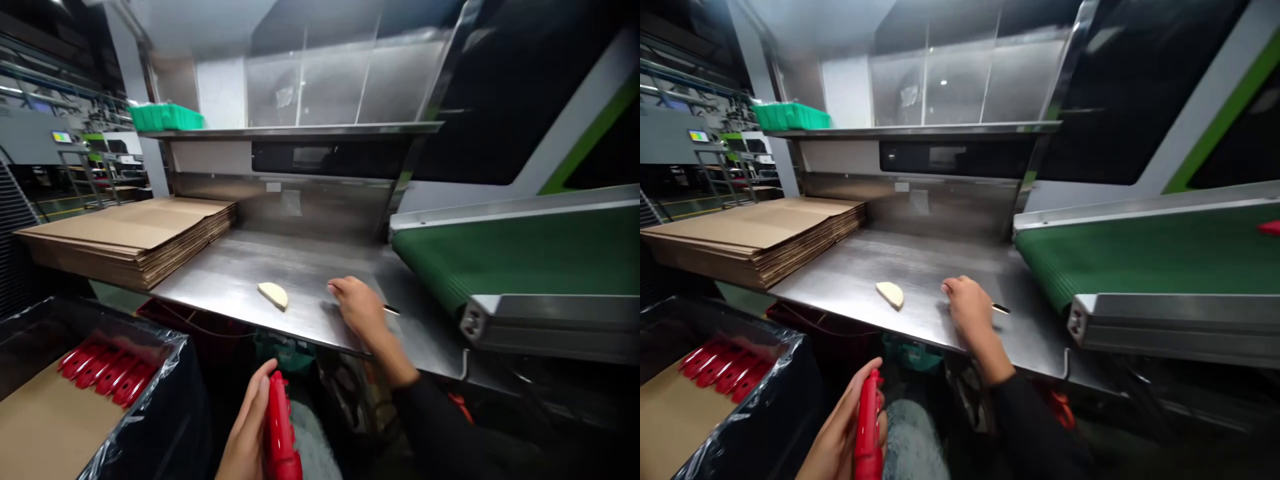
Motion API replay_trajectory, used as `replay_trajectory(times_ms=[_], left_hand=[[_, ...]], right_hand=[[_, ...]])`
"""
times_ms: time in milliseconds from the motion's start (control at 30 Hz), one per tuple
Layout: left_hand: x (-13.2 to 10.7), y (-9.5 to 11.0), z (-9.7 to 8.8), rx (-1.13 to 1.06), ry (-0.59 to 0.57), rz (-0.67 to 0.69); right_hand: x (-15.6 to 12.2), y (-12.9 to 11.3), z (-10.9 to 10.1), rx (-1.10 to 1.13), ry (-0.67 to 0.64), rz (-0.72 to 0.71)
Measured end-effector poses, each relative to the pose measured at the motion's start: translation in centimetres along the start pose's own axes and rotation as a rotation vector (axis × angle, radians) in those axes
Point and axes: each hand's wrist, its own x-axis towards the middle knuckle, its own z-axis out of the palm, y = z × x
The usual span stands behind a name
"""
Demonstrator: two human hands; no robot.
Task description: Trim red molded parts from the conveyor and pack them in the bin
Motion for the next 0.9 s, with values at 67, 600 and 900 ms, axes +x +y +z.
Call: replay_trajectory(times_ms=[67,600,900], left_hand=[[0.5,-0.5,-0.9,-0.061,0.03,-0.037],[-2.3,4.5,-2.0,0.161,0.272,0.601],[-4.5,4.2,-1.6,0.15,0.21,0.385]], right_hand=[[3.0,0.1,1.5,-0.041,-0.069,0.006],[-3.2,-13.5,3.2,0.236,-0.13,-0.23],[-14.2,-18.1,-2.0,0.612,0.131,-0.534]])
